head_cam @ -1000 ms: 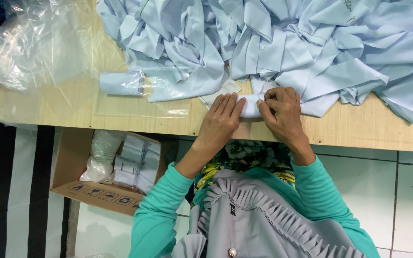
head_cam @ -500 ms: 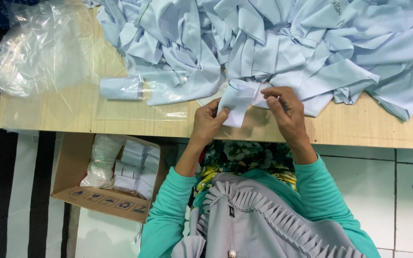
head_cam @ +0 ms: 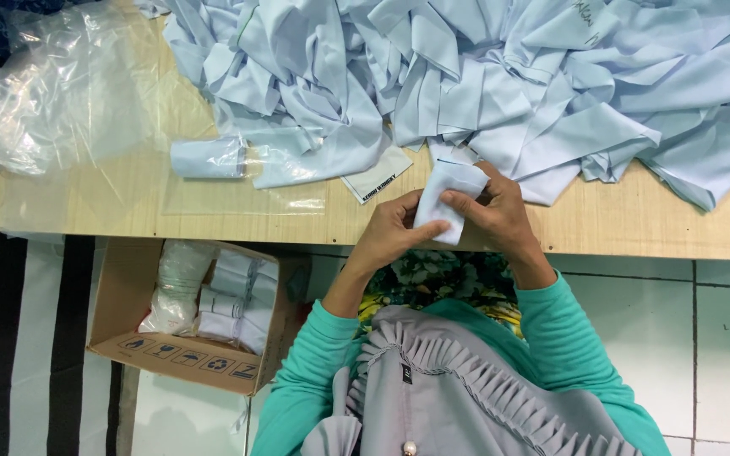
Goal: The person folds white fabric garment components on a wooden table and then inserts the folded items into clear plastic bags.
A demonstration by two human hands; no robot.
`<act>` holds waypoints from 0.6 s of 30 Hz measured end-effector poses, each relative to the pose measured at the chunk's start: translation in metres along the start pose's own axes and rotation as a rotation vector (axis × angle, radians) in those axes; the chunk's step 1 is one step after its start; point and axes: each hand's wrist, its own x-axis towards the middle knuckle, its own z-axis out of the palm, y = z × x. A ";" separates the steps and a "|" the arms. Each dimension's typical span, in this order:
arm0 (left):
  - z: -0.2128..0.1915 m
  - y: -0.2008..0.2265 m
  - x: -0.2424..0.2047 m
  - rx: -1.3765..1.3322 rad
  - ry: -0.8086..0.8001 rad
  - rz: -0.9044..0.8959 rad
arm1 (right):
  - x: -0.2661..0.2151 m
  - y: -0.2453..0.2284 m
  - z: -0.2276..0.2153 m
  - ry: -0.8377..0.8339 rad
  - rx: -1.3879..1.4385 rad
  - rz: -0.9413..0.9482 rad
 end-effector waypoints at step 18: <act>-0.005 -0.017 -0.004 -0.095 0.162 0.231 | 0.016 -0.026 0.010 -0.079 0.148 0.076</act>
